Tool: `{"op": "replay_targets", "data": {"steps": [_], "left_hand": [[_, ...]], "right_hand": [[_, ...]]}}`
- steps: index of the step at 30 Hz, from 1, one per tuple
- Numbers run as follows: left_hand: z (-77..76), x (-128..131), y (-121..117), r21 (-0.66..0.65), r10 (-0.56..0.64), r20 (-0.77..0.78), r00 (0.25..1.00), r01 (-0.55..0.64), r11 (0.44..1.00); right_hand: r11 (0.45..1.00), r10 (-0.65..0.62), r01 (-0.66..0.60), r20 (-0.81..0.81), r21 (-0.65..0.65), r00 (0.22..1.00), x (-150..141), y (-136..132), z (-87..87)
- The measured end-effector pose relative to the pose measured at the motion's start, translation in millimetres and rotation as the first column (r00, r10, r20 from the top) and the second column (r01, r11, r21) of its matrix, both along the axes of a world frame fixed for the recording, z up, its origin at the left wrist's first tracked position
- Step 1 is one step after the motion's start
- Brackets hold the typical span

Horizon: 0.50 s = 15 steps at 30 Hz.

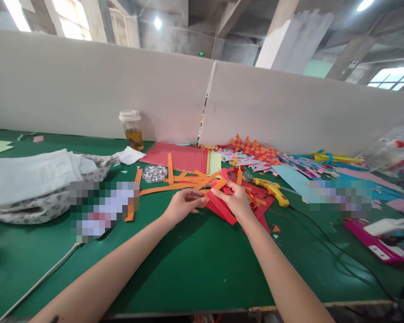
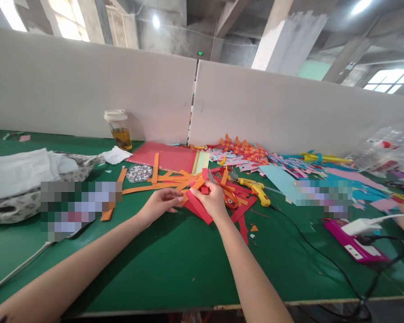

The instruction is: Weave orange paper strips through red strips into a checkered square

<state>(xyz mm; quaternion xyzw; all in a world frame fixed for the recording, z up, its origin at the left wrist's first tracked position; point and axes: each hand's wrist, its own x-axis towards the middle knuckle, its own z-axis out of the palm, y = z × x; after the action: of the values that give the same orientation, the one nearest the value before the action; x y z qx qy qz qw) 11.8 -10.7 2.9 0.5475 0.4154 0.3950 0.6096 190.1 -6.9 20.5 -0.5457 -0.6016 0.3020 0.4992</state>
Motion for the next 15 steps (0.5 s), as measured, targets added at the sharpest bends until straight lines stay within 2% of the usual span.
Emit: {"op": "replay_targets", "data": {"steps": [3,6,12,15], "left_hand": [[-2.6,1.4,0.8,0.055,0.048,-0.021,0.999,-0.046,0.997],[-1.8,3.0,0.6,0.011,0.050,-0.003,0.999,-0.050,0.999],[2.7,4.4,-0.9,-0.085,0.054,0.135,0.989,-0.043,0.995],[2.9,3.9,-0.7,-0.090,0.042,0.130,0.991,-0.030,0.995]], "right_hand": [[1.000,-0.018,0.018,-0.008,0.013,1.000,1.0,1.7,-2.5],[0.998,-0.050,0.050,-0.014,0.027,0.999,0.9,2.5,-3.5],[0.995,-0.086,0.088,-0.055,0.045,0.995,-2.1,2.0,-5.0],[0.995,-0.089,0.093,-0.082,0.047,0.993,-2.3,1.9,-6.2]]}}
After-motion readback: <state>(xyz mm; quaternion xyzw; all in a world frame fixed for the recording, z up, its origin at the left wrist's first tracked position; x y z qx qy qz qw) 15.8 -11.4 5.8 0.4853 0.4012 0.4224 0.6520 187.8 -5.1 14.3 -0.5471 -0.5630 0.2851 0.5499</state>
